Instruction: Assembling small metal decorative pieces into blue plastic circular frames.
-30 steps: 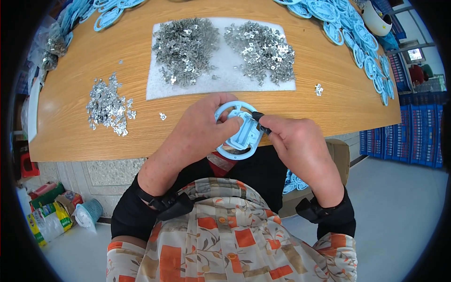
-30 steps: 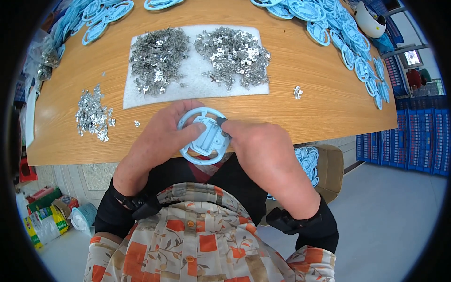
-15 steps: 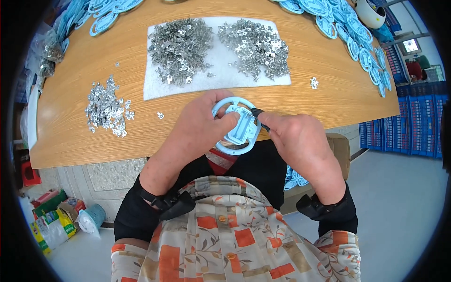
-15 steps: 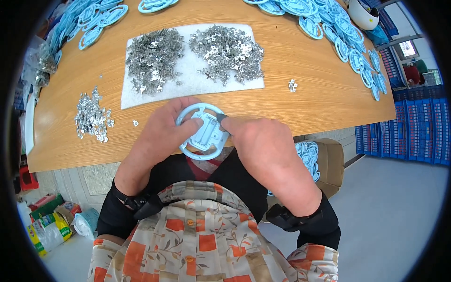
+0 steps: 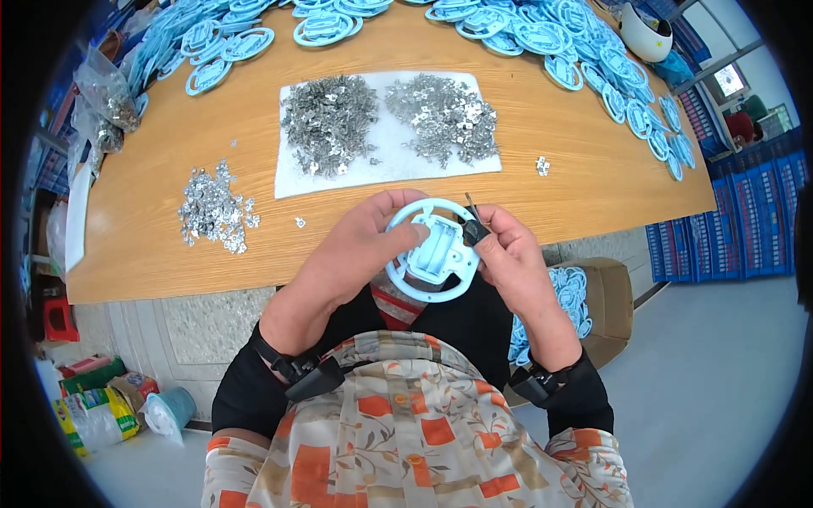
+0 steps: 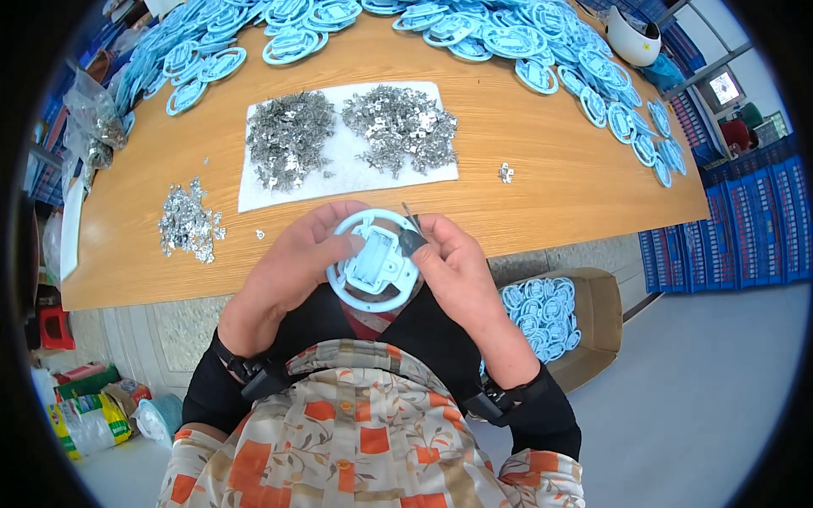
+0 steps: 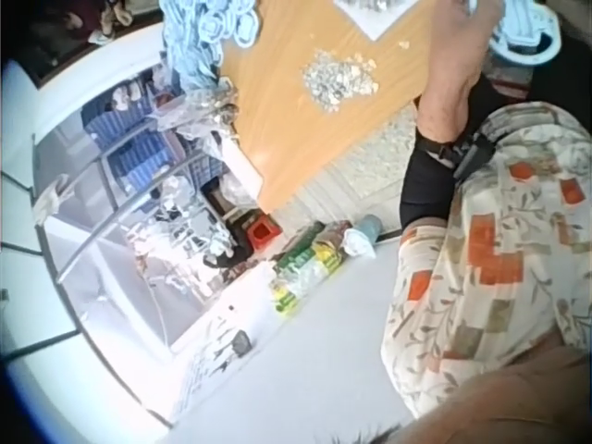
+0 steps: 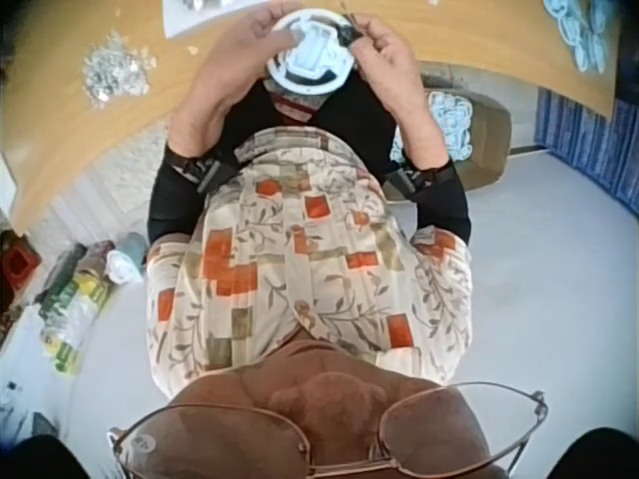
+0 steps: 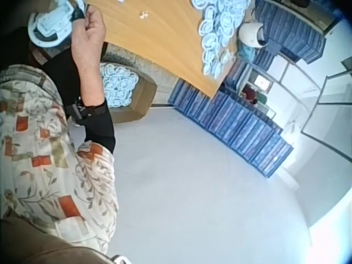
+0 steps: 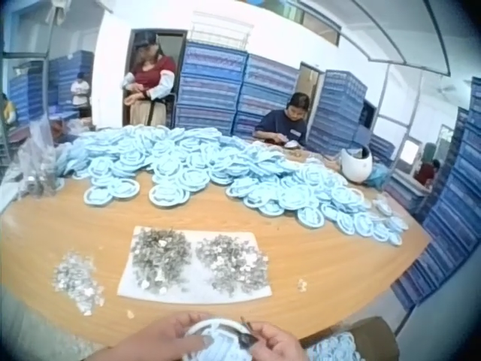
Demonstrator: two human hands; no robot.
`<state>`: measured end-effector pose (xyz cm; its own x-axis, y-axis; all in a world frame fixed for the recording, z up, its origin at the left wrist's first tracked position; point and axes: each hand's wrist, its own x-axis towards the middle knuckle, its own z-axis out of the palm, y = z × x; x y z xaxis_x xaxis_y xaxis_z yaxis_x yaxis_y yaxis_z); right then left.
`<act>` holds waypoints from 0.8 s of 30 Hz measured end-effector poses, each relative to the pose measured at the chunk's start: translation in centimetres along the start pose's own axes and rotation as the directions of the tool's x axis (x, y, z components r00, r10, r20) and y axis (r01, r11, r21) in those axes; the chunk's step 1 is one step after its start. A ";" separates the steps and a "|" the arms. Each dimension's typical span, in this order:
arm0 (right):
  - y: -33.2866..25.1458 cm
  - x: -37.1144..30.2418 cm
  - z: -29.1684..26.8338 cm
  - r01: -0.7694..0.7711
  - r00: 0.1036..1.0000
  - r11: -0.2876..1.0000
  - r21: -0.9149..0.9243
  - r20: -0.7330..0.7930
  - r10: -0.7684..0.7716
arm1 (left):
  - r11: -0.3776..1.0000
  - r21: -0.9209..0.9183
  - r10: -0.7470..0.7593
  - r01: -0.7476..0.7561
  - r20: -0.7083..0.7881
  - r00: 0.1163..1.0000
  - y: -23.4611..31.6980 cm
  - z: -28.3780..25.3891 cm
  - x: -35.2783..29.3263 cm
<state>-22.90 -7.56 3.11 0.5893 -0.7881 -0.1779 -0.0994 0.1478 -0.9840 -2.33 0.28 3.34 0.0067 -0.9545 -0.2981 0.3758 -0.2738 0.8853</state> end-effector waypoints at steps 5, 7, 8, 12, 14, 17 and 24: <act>-1.5 -0.3 0.0 -0.083 0.991 0.997 -0.005 0.106 0.083 | 0.842 0.481 0.226 -0.244 0.096 0.969 -0.7 0.7 0.0; -2.0 -0.6 0.1 -0.030 0.997 0.999 -0.035 0.074 0.032 | 0.475 0.768 0.401 -0.431 0.247 0.882 -0.5 0.7 0.2; -2.2 -0.6 0.3 0.026 0.998 0.997 -0.067 0.051 -0.023 | 0.550 0.721 0.407 -0.421 0.209 0.889 -0.9 0.7 0.2; -2.1 -1.2 -0.2 0.233 0.971 0.966 0.110 0.020 -0.237 | 0.989 0.006 0.146 -0.147 0.098 0.984 -1.2 0.4 -0.2; -1.8 -1.3 0.6 0.271 0.963 0.963 -0.005 0.014 -0.270 | 0.989 -0.104 0.123 -0.110 0.132 0.984 -1.2 0.0 -0.2; -1.7 -0.9 2.3 0.363 0.929 0.918 -0.158 -0.010 -0.369 | 0.966 -0.235 0.154 -0.108 0.187 0.970 -1.7 -0.2 -0.2; -1.5 -0.1 3.7 0.523 0.846 0.711 -0.469 0.182 -0.502 | 0.982 -0.137 0.148 -0.129 0.138 0.979 -1.2 -0.4 -0.7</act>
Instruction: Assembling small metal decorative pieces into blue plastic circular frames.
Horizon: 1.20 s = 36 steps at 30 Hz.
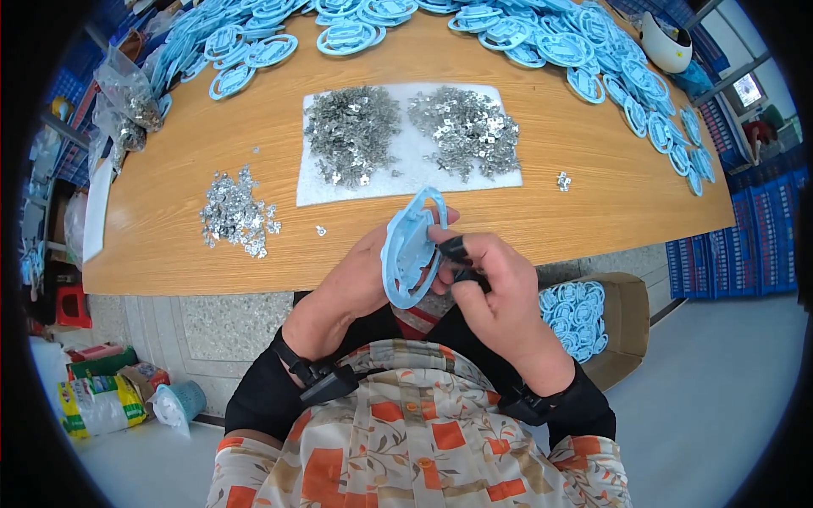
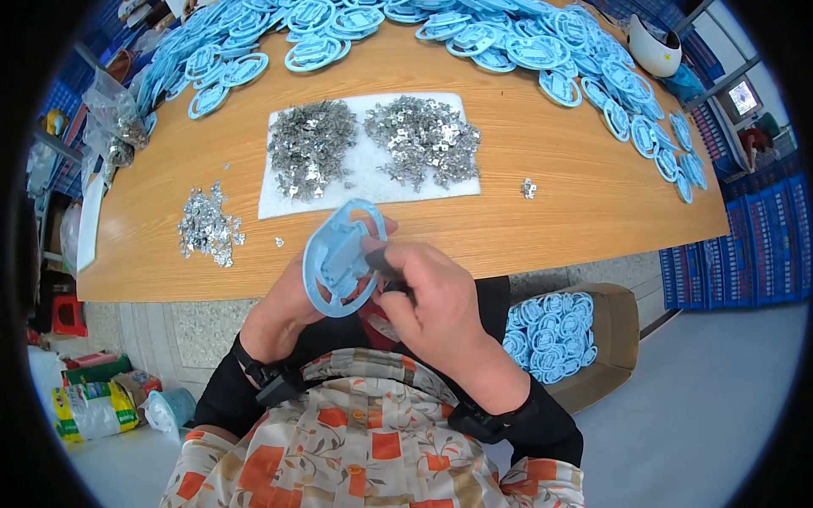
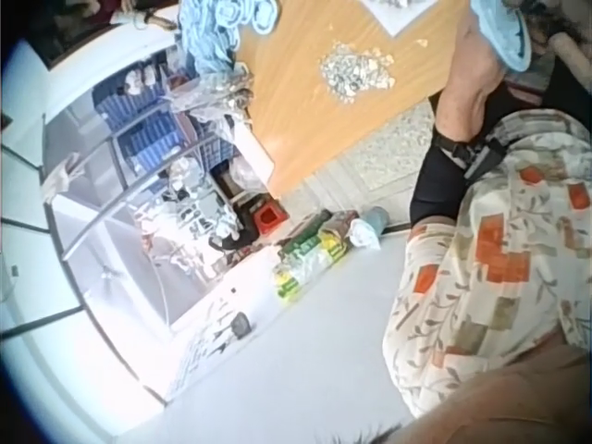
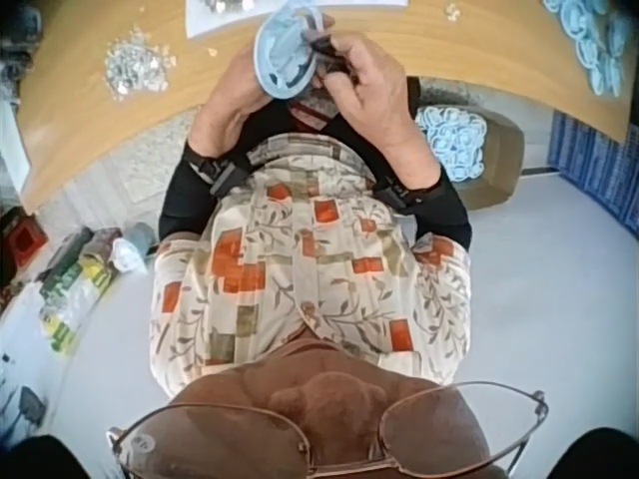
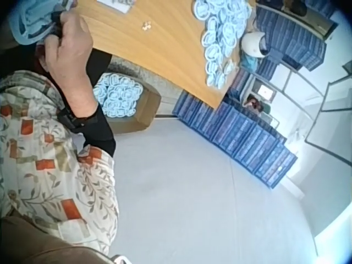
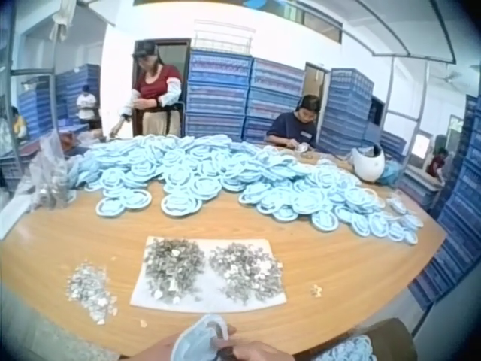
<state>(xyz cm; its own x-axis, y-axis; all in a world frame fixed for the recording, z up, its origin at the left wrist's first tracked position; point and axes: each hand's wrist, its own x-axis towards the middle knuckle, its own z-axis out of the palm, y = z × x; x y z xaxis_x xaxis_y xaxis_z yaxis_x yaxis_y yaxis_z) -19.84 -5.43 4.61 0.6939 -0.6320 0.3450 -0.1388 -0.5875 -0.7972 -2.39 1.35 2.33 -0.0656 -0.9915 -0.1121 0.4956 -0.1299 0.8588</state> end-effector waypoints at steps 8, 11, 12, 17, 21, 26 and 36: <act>-0.1 -1.6 -0.4 -0.105 0.993 0.905 0.412 -0.011 0.120 | 1.000 -0.024 -0.002 -0.001 -0.127 0.992 -1.0 0.9 1.3; -0.7 -1.9 -0.8 -0.272 0.891 0.813 0.515 -0.184 0.415 | 0.996 -0.005 0.083 -0.085 -0.160 0.984 -1.0 1.6 0.8; 0.0 -1.9 -1.8 -0.294 0.892 0.778 0.555 -0.132 0.431 | 0.996 -0.008 0.090 -0.092 -0.170 0.981 -1.1 1.6 0.3; 0.4 -1.6 -0.8 -0.361 0.912 0.670 0.648 0.094 0.400 | 0.657 0.718 0.401 -0.229 -0.075 0.913 1.7 0.5 -3.2; -0.6 1.0 2.2 -0.508 0.861 0.664 0.548 0.325 0.390 | 0.848 0.530 0.146 -0.007 -0.221 0.964 3.1 -2.5 -7.8; -1.1 5.4 8.3 0.194 0.944 0.939 -0.283 0.314 -0.101 | 0.970 0.233 0.033 0.075 -0.428 0.903 1.8 -5.7 -13.5; 0.3 3.2 7.8 0.539 0.789 0.785 -0.305 0.509 -0.344 | 0.997 0.076 0.047 -0.007 -0.539 0.841 1.6 -6.9 -15.5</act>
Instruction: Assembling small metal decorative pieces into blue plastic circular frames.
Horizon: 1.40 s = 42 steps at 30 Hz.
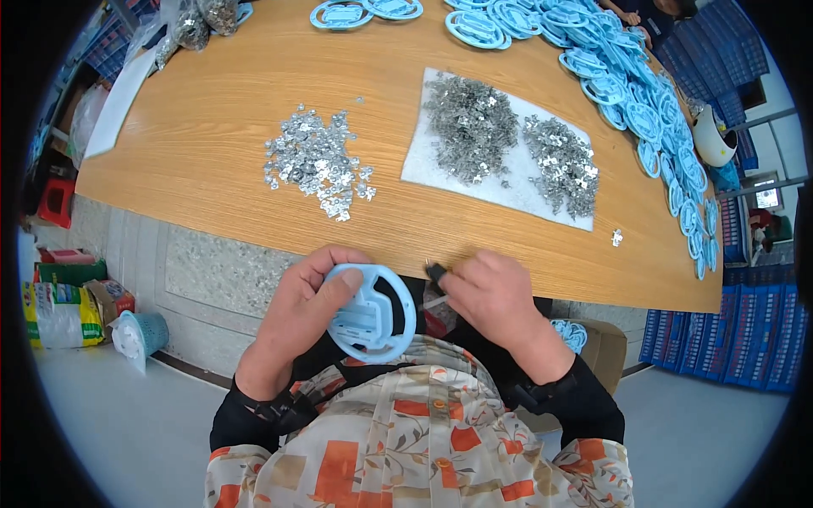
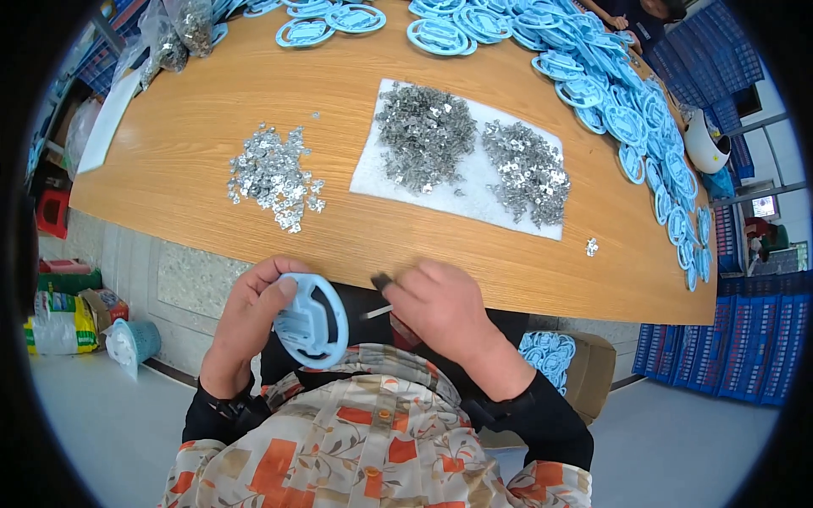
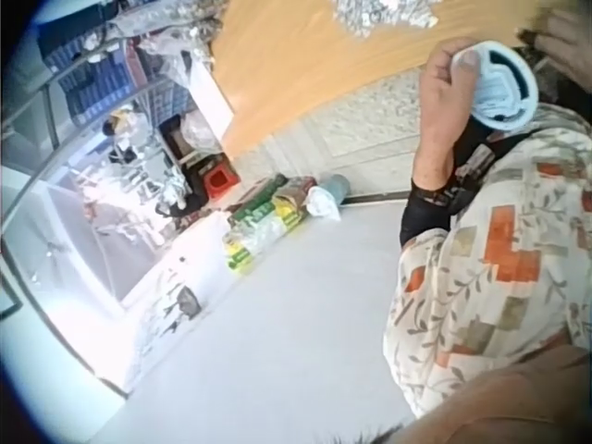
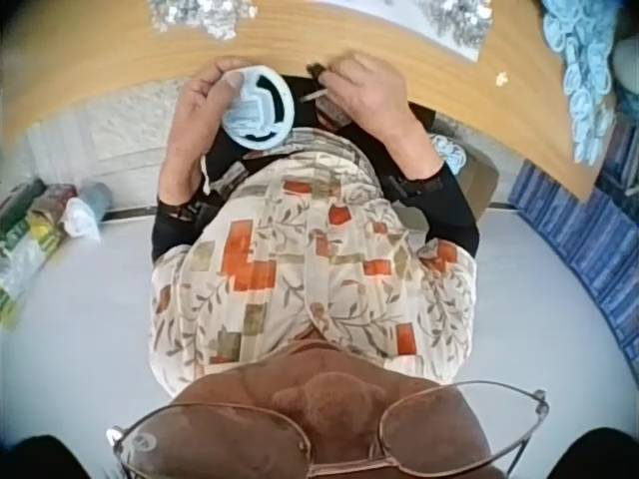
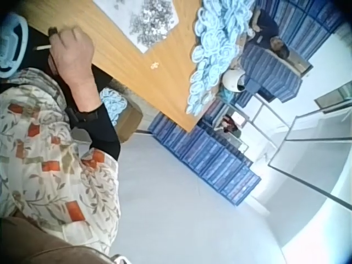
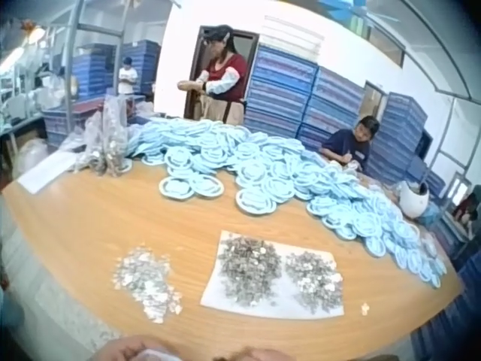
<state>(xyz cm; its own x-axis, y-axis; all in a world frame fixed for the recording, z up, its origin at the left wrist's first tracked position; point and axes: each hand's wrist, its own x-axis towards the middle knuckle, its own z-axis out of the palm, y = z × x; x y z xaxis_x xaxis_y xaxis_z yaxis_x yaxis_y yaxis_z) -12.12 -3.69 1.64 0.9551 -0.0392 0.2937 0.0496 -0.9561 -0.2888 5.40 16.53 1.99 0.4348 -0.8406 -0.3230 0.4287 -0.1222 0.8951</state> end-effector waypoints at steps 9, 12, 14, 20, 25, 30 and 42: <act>0.7 -2.4 -3.2 -0.268 0.884 0.882 0.388 -0.263 0.385 | 0.971 0.180 -0.197 0.156 0.235 0.952 1.0 6.4 3.9; 0.9 -2.3 -4.3 -0.226 0.897 0.889 0.397 -0.271 0.349 | 0.962 0.187 -0.254 0.197 0.359 0.898 0.8 8.2 5.6; 1.3 -2.6 -4.7 -0.208 0.904 0.891 0.403 -0.268 0.332 | 0.974 0.134 -0.220 0.180 0.400 0.890 0.4 8.8 6.0; 1.9 -3.4 -5.7 -0.386 0.835 0.662 0.642 -0.062 0.547 | 0.991 0.135 -0.053 -0.005 0.427 0.903 -0.3 9.9 6.9; 3.0 -3.3 -5.4 -0.442 0.702 0.238 0.865 0.169 0.692 | 0.820 0.468 0.118 -0.331 0.427 0.897 0.6 10.5 7.6; 3.4 -3.8 -5.3 -0.368 0.646 0.233 0.900 0.067 0.761 | 0.975 0.208 0.015 -0.079 0.295 0.955 0.5 10.2 8.4; 3.3 -4.6 -2.6 -0.460 0.594 0.476 0.749 -0.139 0.792 | 0.990 0.134 0.015 -0.048 0.239 0.971 -1.5 9.5 9.1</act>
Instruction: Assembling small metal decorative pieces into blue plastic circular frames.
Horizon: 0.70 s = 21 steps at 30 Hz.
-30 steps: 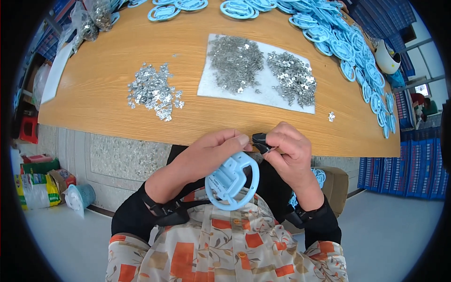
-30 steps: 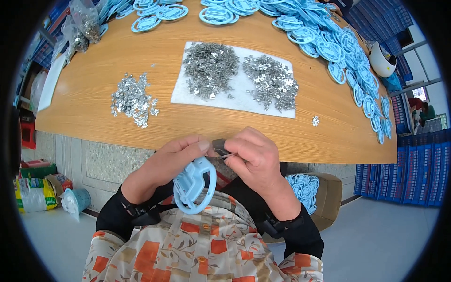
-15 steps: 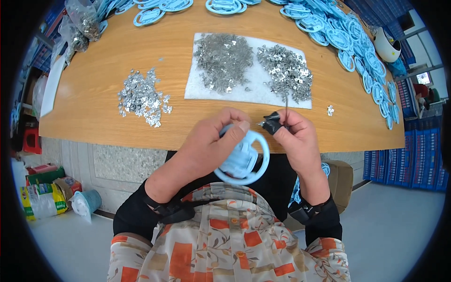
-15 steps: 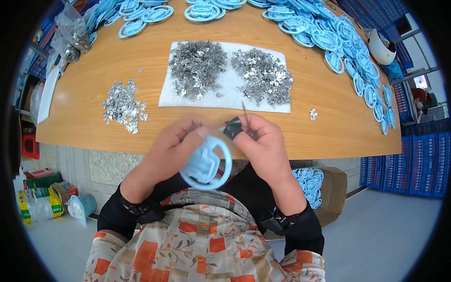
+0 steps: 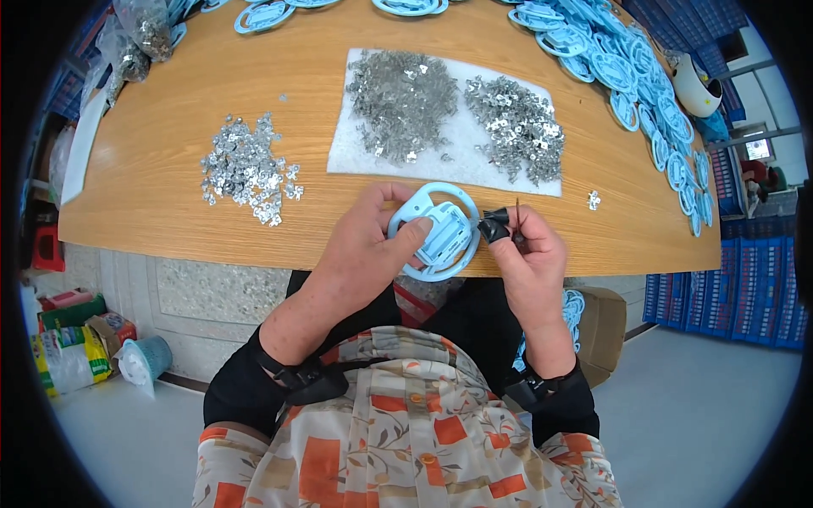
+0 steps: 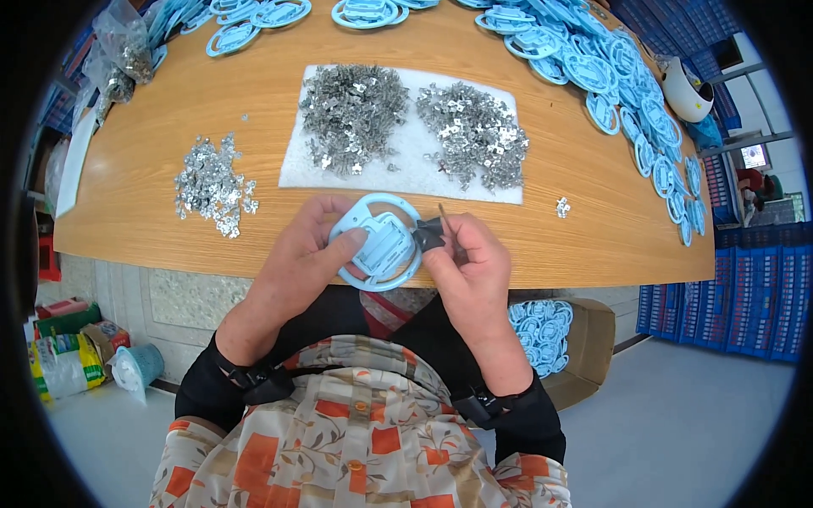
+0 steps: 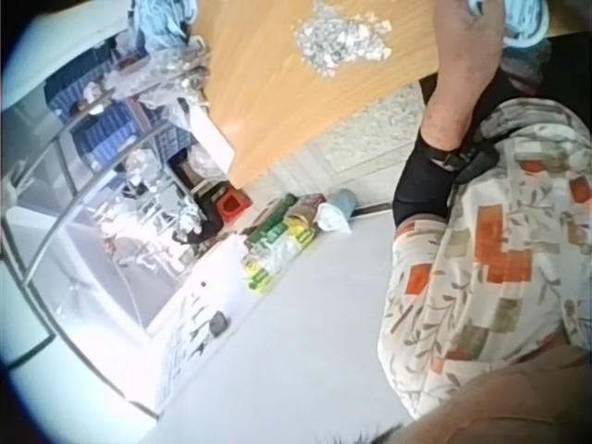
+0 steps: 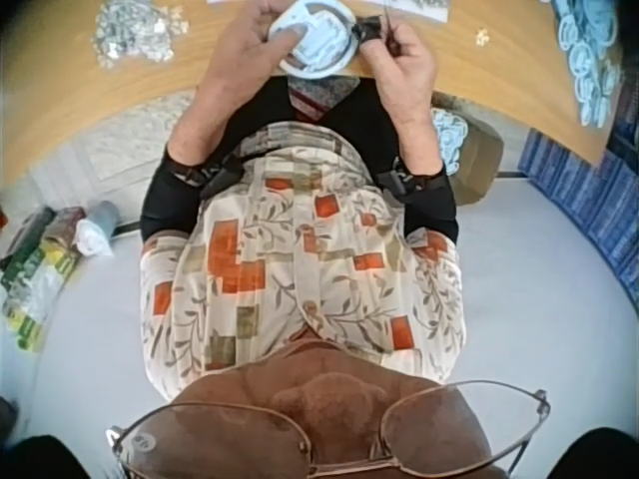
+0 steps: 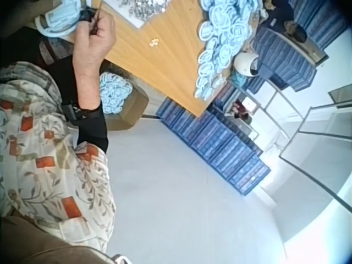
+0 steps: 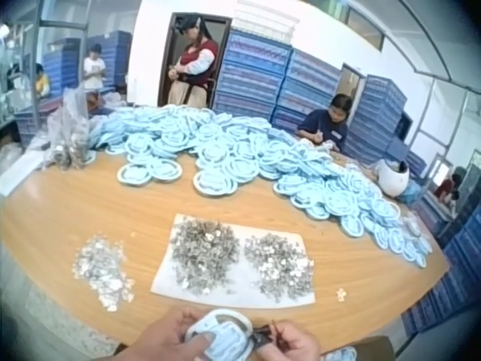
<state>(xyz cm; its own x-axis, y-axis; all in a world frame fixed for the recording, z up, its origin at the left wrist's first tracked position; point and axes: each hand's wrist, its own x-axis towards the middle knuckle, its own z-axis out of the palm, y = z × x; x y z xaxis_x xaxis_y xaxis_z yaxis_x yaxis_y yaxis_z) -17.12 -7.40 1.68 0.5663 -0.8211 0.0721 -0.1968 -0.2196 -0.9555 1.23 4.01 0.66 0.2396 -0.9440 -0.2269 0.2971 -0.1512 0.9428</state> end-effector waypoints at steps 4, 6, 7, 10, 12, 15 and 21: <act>0.3 0.2 1.0 0.030 0.999 1.000 -0.005 -0.016 -0.030 | 1.000 0.004 0.019 -0.019 -0.009 1.000 0.0 0.2 0.2; 0.1 0.3 1.3 0.051 0.999 0.993 -0.105 0.002 -0.051 | 1.000 0.006 0.024 -0.024 -0.010 1.000 -0.1 0.2 0.3; 0.2 0.4 1.3 0.050 0.999 0.993 -0.105 0.004 -0.050 | 0.999 0.031 0.030 -0.029 -0.007 1.000 -0.1 0.1 0.3; 0.5 0.6 1.4 0.083 0.996 0.983 -0.161 -0.011 -0.086 | 0.999 0.047 0.017 -0.018 0.025 1.000 0.0 0.0 0.5; 0.6 0.6 1.3 0.090 0.995 0.978 -0.190 -0.017 -0.095 | 0.999 0.039 -0.002 0.000 0.052 0.999 0.3 0.0 0.5; 0.3 0.7 1.4 0.065 0.998 0.975 -0.211 -0.007 -0.068 | 0.999 0.035 -0.018 0.017 0.038 0.999 0.3 0.0 0.4; -0.3 0.7 1.5 0.056 0.998 0.970 -0.235 0.000 -0.058 | 0.999 0.036 -0.015 0.015 0.016 1.000 -0.1 0.0 0.5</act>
<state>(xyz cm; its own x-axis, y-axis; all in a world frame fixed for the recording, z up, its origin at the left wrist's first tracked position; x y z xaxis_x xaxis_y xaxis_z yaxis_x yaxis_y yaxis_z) -15.47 -7.10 1.56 0.5768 -0.8070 0.1271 -0.3472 -0.3830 -0.8560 1.33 3.53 0.39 0.2200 -0.9462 -0.2372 0.2673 -0.1754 0.9475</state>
